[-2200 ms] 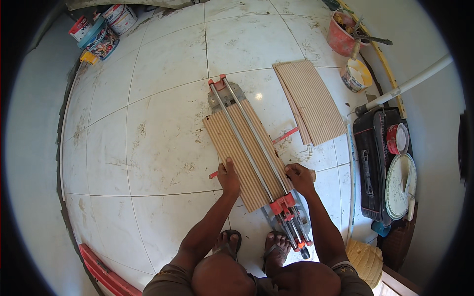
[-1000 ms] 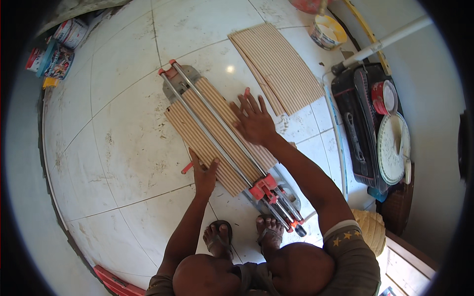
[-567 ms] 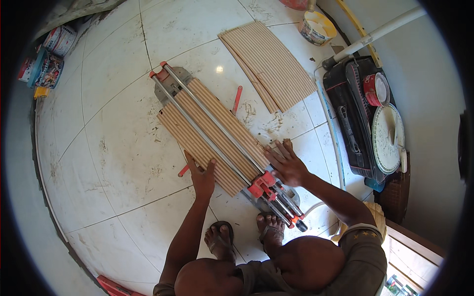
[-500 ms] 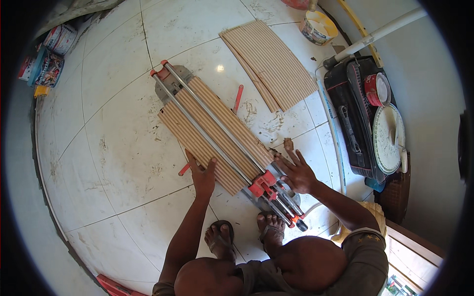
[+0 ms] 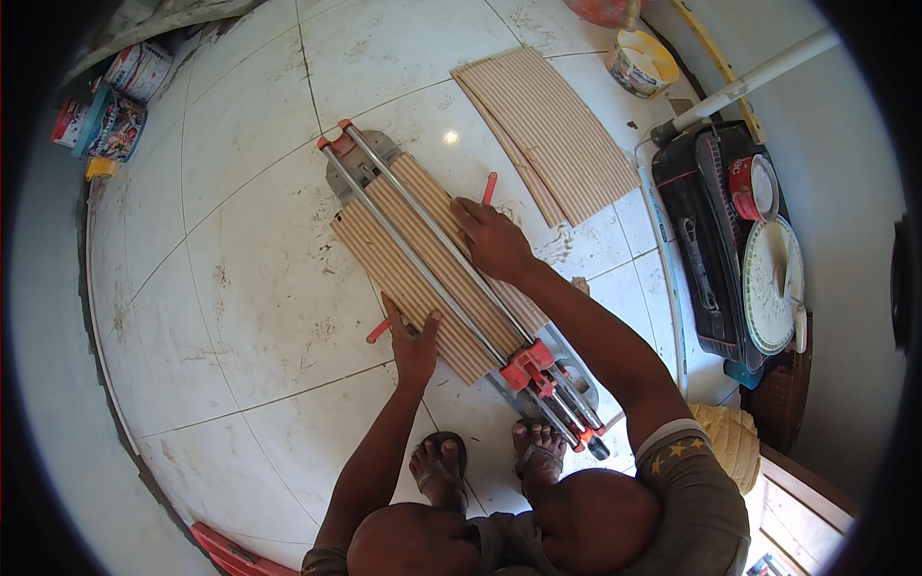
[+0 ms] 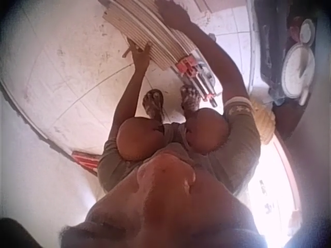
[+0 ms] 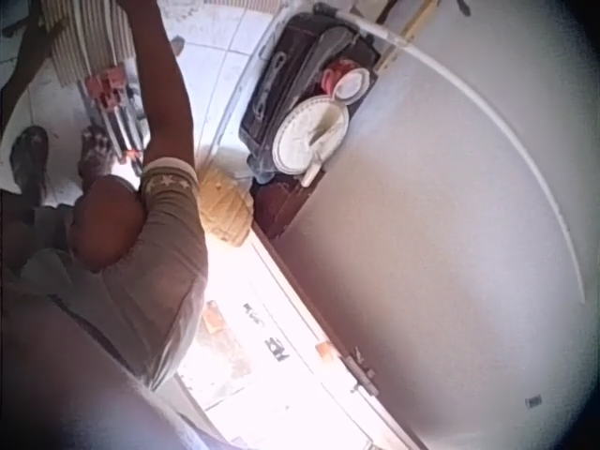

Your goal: Measure and cut floor tiles using a manual tile cutter.

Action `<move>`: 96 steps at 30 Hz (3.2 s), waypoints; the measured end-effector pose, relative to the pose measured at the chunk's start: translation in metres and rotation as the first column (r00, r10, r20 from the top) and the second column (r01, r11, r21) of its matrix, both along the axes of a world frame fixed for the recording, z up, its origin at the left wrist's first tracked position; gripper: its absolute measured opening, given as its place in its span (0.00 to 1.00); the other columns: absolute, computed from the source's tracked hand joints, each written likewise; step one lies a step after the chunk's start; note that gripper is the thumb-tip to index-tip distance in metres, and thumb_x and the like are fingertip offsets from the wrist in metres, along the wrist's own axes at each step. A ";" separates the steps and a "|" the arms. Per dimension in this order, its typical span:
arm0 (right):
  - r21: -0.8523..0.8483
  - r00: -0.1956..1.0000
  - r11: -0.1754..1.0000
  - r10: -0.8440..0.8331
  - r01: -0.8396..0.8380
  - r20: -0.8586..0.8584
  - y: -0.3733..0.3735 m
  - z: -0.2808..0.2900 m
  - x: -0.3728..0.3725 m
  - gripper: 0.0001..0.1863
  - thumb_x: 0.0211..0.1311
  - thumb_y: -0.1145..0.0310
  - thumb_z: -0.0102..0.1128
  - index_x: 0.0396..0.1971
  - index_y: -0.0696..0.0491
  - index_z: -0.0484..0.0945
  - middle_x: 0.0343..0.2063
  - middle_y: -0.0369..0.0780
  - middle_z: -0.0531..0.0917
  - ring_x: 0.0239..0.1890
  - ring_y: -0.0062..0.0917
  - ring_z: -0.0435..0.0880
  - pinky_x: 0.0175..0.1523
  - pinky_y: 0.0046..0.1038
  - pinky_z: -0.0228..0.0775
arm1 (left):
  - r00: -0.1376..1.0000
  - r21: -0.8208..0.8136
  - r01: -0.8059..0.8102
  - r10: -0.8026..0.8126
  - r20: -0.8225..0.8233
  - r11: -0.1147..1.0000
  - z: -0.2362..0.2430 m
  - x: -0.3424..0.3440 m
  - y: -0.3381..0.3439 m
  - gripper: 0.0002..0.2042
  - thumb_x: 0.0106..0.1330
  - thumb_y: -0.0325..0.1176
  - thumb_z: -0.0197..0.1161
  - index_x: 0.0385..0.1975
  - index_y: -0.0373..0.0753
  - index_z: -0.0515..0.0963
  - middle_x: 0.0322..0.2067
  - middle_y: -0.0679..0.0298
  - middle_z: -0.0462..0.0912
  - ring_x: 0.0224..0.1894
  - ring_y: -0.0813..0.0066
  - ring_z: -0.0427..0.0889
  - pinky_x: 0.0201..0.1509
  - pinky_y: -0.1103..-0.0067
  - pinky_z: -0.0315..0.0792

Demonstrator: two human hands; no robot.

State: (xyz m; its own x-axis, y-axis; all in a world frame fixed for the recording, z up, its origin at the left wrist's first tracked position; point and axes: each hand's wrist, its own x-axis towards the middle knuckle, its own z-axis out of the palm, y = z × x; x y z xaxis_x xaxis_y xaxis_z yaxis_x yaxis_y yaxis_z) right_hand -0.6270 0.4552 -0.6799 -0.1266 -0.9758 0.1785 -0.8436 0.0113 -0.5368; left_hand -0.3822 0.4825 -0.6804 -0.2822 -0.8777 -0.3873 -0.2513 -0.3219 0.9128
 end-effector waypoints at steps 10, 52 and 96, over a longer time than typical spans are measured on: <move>-0.118 0.983 0.980 -0.146 0.159 0.114 0.091 -0.009 0.001 0.16 0.62 0.75 0.63 0.51 0.55 0.83 0.43 0.45 0.86 0.45 0.40 0.86 0.49 0.36 0.80 | 1.000 -0.046 -0.003 0.003 -0.004 0.999 -0.009 0.005 -0.002 0.50 0.69 0.38 0.68 0.78 0.40 0.34 0.71 0.43 0.58 0.60 0.58 0.76 0.57 0.68 0.77; 0.217 0.751 0.927 -0.374 0.305 0.544 0.100 -0.024 -0.008 0.24 0.67 0.54 0.66 0.51 0.59 0.80 0.35 0.51 0.88 0.37 0.40 0.89 0.43 0.37 0.78 | 0.984 0.208 -0.099 0.126 -0.123 0.973 -0.025 0.003 -0.032 0.26 0.67 0.35 0.71 0.60 0.32 0.68 0.37 0.60 0.86 0.33 0.77 0.86 0.35 0.79 0.82; 0.209 0.753 0.892 -0.450 0.400 0.481 0.102 -0.018 0.009 0.23 0.62 0.57 0.72 0.49 0.57 0.83 0.32 0.48 0.88 0.31 0.34 0.89 0.38 0.33 0.79 | 0.954 0.252 -0.192 0.241 -0.180 0.948 -0.022 -0.001 -0.025 0.19 0.71 0.34 0.66 0.56 0.35 0.70 0.37 0.63 0.85 0.36 0.81 0.83 0.38 0.81 0.78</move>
State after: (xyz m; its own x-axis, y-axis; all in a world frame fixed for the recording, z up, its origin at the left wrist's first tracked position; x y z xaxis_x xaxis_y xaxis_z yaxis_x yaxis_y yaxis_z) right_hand -0.6176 0.5567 -0.6982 -0.5790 -0.8076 -0.1124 -0.3498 0.3705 -0.8604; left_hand -0.3831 0.4574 -0.7029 -0.1901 -0.8209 -0.5384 0.0339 -0.5536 0.8321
